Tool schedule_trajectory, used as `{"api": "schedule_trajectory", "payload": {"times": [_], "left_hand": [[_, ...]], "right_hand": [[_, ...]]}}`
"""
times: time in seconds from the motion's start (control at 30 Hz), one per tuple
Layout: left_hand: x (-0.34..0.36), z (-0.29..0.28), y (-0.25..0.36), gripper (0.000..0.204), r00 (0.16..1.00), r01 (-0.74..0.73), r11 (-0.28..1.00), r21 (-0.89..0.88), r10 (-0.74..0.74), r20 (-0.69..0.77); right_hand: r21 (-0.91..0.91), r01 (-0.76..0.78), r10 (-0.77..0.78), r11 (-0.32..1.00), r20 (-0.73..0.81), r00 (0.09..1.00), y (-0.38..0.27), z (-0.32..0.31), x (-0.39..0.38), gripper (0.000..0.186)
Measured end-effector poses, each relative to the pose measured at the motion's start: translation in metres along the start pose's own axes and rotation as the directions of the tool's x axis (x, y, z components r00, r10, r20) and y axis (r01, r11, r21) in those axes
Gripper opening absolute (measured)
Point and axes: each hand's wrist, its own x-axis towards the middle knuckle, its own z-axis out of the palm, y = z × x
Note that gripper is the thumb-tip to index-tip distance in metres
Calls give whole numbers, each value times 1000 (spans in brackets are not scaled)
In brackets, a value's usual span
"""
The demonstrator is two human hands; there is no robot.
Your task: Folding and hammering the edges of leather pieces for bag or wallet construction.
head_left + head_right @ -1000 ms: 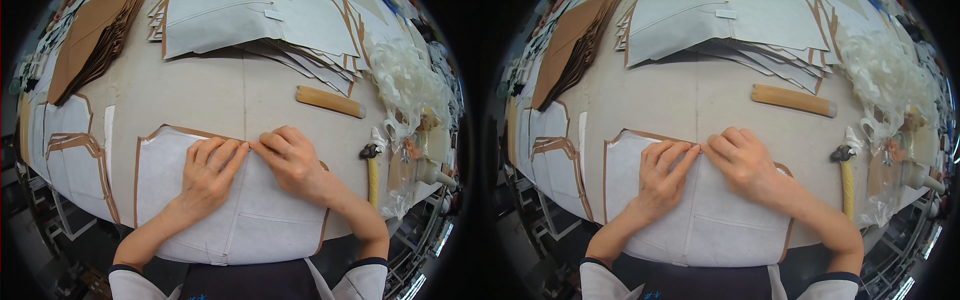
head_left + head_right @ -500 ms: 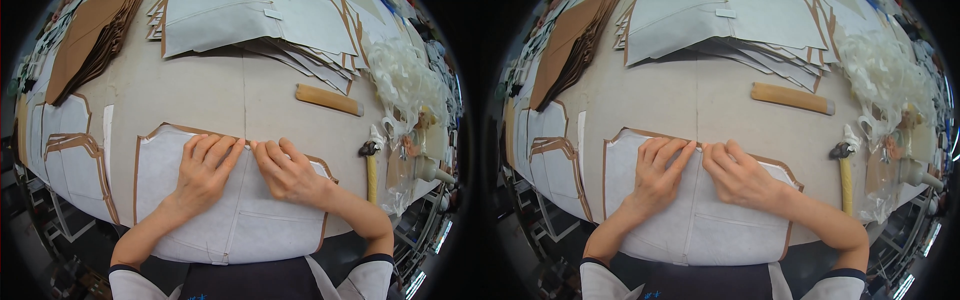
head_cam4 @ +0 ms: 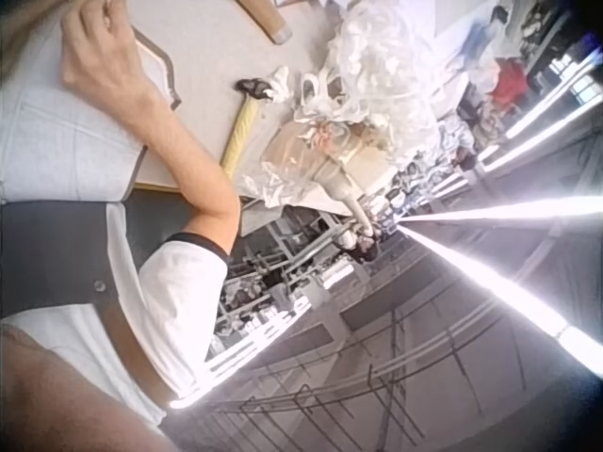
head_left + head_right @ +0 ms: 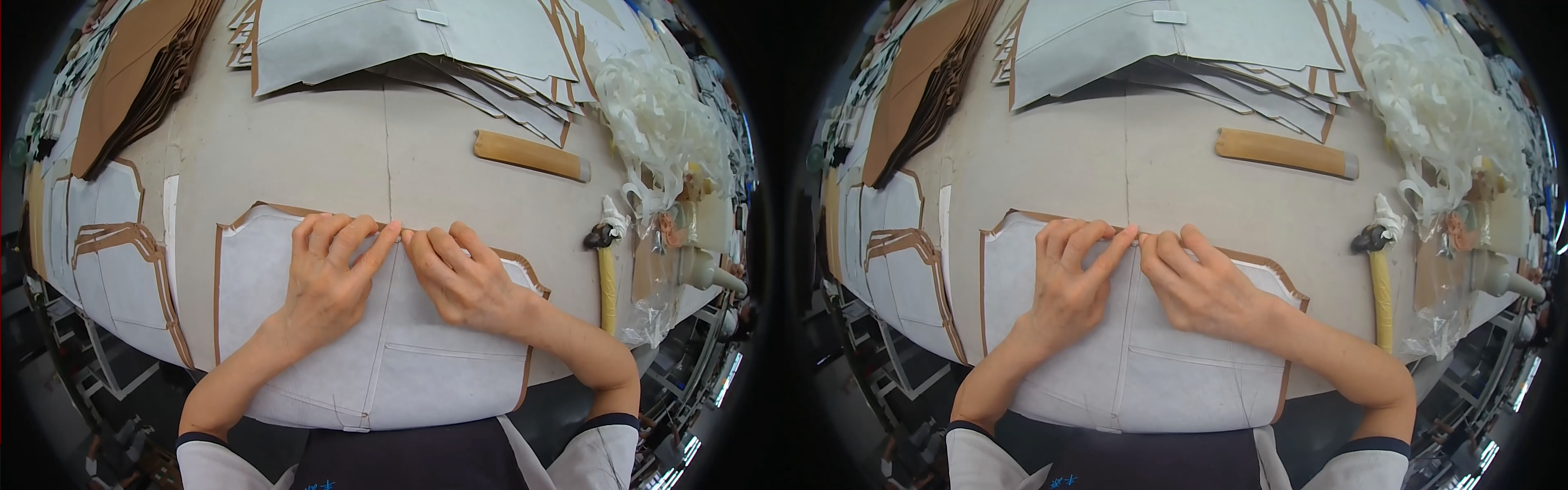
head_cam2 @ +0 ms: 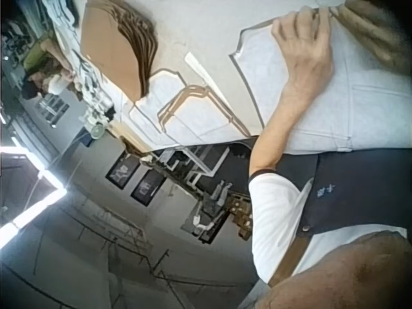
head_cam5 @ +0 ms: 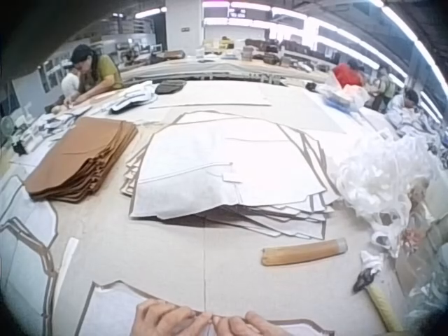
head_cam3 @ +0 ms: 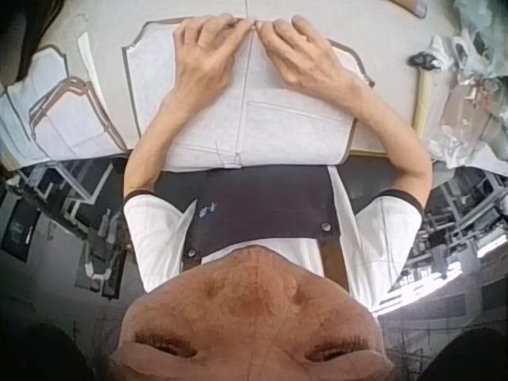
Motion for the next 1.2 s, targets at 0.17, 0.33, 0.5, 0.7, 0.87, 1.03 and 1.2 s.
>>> {"api": "schedule_trajectory", "payload": {"times": [0.17, 0.33, 0.5, 0.7, 0.87, 1.03, 1.2], "left_hand": [[-2, 4, 0, 67, 1000, -10, 1000, 19, 10, -24], [0, 3, 3, 61, 1000, 11, 1000, -13, -11, -27], [-9, 3, 10, 53, 997, -22, 993, 114, 31, -77], [-11, 3, 9, 49, 997, -22, 999, 42, 26, -78], [-8, 6, 11, 50, 992, 8, 1000, -10, -9, -123], [-11, 8, 10, 49, 992, -42, 996, 79, 51, -115], [-14, 2, 14, 45, 990, -46, 997, 59, 53, -134]], "right_hand": [[49, -16, 17, 999, -16, 1000, 0, 1, 1, 30], [112, -63, 67, 992, -28, 997, 0, 0, 1, 30], [150, -100, 106, 984, -34, 994, -1, 0, 1, 33], [145, -108, 116, 983, -51, 992, 0, 0, 1, 39], [199, -130, 148, 971, -78, 986, 0, 1, 2, 41], [164, -185, 189, 969, -8, 982, 9, -11, 4, 46], [43, -618, 619, 785, -3, 786, 79, -29, -18, 39]]}}
